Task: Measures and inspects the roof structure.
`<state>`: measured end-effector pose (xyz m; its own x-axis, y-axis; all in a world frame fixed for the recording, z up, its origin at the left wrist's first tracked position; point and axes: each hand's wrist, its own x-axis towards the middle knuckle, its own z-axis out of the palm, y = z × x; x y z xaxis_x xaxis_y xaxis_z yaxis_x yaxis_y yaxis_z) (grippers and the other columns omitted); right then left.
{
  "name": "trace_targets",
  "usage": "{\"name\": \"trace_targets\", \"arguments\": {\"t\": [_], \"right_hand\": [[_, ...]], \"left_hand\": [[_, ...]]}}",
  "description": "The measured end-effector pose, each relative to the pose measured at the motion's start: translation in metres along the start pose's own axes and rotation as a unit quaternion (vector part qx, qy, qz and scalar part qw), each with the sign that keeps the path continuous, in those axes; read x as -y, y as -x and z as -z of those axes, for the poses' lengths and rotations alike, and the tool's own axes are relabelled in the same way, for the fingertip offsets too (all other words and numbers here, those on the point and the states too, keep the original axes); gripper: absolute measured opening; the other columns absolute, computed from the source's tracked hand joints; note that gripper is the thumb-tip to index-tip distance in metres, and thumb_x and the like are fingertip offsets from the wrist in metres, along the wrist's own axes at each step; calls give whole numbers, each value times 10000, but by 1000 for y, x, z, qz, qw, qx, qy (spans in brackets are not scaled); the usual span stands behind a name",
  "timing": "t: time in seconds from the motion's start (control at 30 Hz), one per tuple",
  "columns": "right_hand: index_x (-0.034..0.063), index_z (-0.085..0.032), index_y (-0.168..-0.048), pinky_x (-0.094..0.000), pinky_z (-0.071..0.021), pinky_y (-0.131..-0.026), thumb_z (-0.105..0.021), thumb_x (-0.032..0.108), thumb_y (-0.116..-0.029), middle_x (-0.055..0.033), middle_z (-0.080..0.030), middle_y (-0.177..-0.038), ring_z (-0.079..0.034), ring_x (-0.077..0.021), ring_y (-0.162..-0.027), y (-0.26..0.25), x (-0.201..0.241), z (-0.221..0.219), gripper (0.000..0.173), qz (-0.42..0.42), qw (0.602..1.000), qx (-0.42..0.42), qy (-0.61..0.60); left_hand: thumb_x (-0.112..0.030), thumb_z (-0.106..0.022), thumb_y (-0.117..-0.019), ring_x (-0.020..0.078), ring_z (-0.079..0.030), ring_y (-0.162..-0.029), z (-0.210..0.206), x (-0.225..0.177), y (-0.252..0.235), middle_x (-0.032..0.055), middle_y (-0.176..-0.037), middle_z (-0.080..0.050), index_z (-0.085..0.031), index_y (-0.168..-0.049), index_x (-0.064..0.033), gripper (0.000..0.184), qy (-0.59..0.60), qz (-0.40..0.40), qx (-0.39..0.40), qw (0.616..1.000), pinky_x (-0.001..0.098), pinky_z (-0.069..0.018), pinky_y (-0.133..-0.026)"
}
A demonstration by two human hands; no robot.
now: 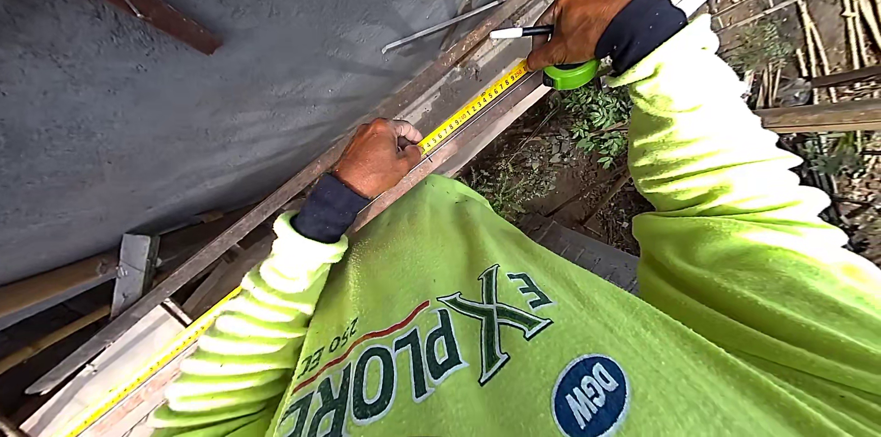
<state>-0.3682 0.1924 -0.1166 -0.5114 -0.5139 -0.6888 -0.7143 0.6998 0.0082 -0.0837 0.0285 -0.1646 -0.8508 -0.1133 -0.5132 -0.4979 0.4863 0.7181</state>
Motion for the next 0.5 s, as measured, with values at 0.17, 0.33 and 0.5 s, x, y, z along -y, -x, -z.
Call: {"name": "trace_targets", "arguments": {"t": [0.17,0.33,0.5], "right_hand": [[81,-726,-871,-641,-456,-739,-755,454,-908,-177,-676,-846,-648,-381,-862,4,4,4,376,-2,1000,5,9],[91,-721,-864,-628,-460,-725,-754,435,-914,-158,-669,-830,-646,-362,-844,8,0,4,349,11,1000,11,-2],[97,-712,-839,-594,-465,-700,-759,425,-909,-128,-656,-793,-637,-326,-797,7,-9,1,339,29,999,19,-28]], "left_hand": [[-166,-640,-987,196,-686,-818,4,-35,-54,74,-896,-734,-754,-1069,-83,163,-26,-36,52,998,455,-544,-787],[-174,-647,-987,186,-666,-784,1,-63,-81,71,-868,-719,-750,-1046,-73,156,-33,-40,78,996,438,-533,-755],[-181,-660,-978,193,-678,-803,-4,-81,-100,79,-882,-730,-758,-1012,-77,147,-34,-50,87,994,451,-537,-778]]}}
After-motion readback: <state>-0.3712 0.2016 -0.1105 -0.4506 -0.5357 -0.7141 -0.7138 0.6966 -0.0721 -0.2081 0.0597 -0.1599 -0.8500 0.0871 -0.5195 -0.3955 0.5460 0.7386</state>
